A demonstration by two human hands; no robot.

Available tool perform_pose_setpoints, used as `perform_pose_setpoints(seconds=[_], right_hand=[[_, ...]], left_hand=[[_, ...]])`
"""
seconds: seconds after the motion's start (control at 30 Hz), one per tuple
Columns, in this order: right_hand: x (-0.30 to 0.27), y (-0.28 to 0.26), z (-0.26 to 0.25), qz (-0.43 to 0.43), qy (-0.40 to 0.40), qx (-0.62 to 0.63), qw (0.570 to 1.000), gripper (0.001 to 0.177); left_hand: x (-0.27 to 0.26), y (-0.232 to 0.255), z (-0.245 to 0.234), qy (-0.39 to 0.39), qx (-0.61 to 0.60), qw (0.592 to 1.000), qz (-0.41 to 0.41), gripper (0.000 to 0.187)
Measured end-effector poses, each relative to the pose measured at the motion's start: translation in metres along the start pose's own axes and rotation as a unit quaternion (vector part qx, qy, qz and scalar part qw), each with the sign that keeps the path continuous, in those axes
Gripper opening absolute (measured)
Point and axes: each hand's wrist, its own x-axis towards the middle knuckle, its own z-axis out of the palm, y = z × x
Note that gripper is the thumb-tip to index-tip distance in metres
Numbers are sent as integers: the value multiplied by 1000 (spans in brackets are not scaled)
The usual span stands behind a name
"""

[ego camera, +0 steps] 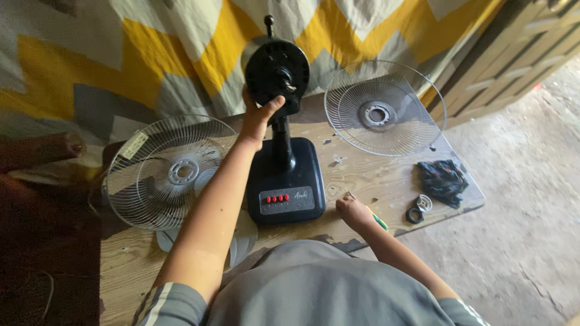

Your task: The person uses a screwdriver to loosen and tighten screws on the rear housing of a black electric fan motor. They repeatedly adjust the motor casing and rotate the fan shaft by hand to check movement.

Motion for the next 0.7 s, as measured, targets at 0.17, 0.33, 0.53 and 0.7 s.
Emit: perform_pose_setpoints(seconds=[0.17,0.33,0.53,0.7], right_hand=[[4,-7,-4,61,-38,-38,997,10],[7,-13,-17,107,-21,5,994,16],[12,-10,-15,76,70,131,986,24],[19,-6,-10,164,34,201,965,22]], left_hand=[[0,1,1,-4,-6,1000,3,126],[0,3,2,-11,-9,1000,-3,127],[1,3,2,-13,-13,1000,-3,127],[-1,4,2,-16,-9,1000,15,123]])
